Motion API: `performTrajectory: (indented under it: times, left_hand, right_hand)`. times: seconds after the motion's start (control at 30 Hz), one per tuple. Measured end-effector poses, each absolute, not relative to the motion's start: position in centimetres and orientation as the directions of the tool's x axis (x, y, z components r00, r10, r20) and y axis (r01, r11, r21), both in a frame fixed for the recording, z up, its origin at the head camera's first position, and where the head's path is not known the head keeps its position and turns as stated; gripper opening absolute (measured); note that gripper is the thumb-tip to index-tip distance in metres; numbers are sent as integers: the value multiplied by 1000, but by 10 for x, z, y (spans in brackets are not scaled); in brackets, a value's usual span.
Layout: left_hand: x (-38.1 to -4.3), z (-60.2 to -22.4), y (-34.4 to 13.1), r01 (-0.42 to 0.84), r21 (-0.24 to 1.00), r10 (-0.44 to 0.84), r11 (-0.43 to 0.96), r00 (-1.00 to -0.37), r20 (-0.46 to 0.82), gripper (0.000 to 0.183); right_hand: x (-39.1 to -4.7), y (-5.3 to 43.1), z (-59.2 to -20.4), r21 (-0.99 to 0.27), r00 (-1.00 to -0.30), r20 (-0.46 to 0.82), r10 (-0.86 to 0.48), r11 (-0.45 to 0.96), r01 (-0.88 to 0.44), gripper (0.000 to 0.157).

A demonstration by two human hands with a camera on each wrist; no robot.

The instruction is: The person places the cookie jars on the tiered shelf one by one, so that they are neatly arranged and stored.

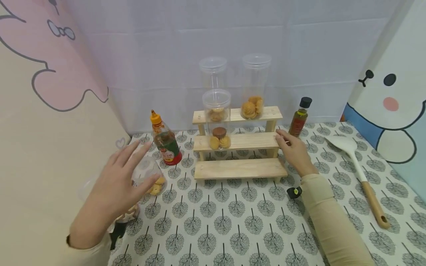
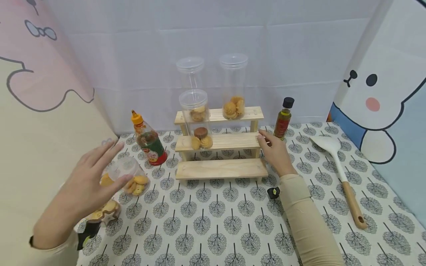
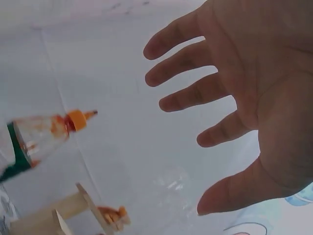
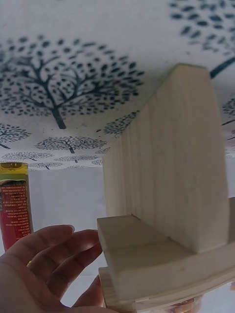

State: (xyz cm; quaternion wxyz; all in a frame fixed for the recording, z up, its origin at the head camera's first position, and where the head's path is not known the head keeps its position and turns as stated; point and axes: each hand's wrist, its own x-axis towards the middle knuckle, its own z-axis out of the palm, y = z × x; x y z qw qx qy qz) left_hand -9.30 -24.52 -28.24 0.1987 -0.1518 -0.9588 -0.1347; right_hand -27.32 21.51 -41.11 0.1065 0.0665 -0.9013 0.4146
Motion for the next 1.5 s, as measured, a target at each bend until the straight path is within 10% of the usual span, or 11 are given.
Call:
performTrajectory:
  times: [0.5,1.5]
  left_hand:
    - [-46,-324,-359,201,279,88,939,-925,371,115]
    - [-43,-350,-361,171,425,4,889,-930,366,87]
  right_hand:
    - [-271,217,-415,-744,-974,227,-19,642,-186,59]
    - [-273,214,-412,-753,-978,208,-17,635,-171,59]
